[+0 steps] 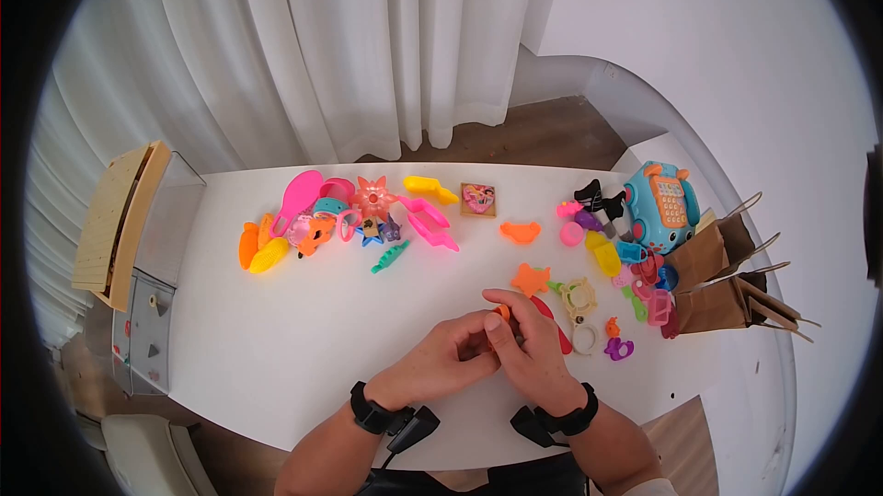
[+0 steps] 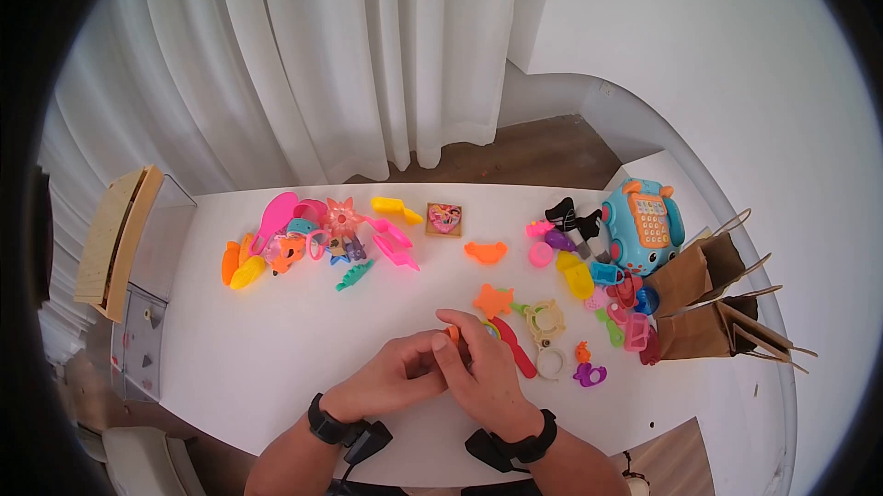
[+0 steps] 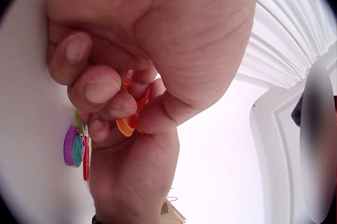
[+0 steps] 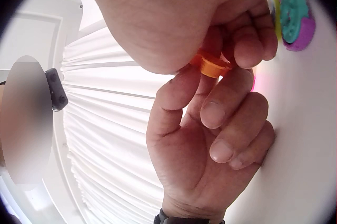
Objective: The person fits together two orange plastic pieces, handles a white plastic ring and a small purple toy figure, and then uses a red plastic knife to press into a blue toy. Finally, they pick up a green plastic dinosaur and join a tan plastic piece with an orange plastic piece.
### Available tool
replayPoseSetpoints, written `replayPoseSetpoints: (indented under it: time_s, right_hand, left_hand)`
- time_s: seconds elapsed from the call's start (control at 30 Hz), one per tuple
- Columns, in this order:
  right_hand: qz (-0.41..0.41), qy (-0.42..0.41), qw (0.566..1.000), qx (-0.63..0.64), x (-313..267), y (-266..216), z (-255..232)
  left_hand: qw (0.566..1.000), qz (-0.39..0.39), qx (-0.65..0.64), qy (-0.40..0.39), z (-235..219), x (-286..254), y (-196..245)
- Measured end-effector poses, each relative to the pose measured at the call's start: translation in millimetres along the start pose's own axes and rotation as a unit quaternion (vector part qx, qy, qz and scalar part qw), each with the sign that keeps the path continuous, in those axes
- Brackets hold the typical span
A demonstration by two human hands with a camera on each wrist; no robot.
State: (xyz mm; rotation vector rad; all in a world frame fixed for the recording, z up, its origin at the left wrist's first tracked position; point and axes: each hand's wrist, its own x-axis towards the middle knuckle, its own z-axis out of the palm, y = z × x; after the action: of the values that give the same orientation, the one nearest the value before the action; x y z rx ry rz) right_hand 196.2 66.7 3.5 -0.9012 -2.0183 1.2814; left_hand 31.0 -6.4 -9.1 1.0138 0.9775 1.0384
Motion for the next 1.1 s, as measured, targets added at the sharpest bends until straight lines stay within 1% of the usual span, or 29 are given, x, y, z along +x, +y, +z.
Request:
replayPoseSetpoints:
  time_s: [0.17,0.23,1.1]
  right_hand:
    - [-0.004,0.002,1.0,0.003,0.1,-1.0,0.2]
    - [0.006,-0.001,1.0,-0.001,0.2,-2.1,-0.6]
    - [0.002,0.0,1.0,-0.009,0.6,-2.6,-0.9]
  left_hand:
    - [1.0,-0.012,0.0,0.002,0.7,-0.7,4.1]
    - [1.0,-0.003,0.002,0.004,0.8,-0.3,2.3]
    - [1.0,0.001,0.011,0.001,-0.2,-0.3,-0.7]
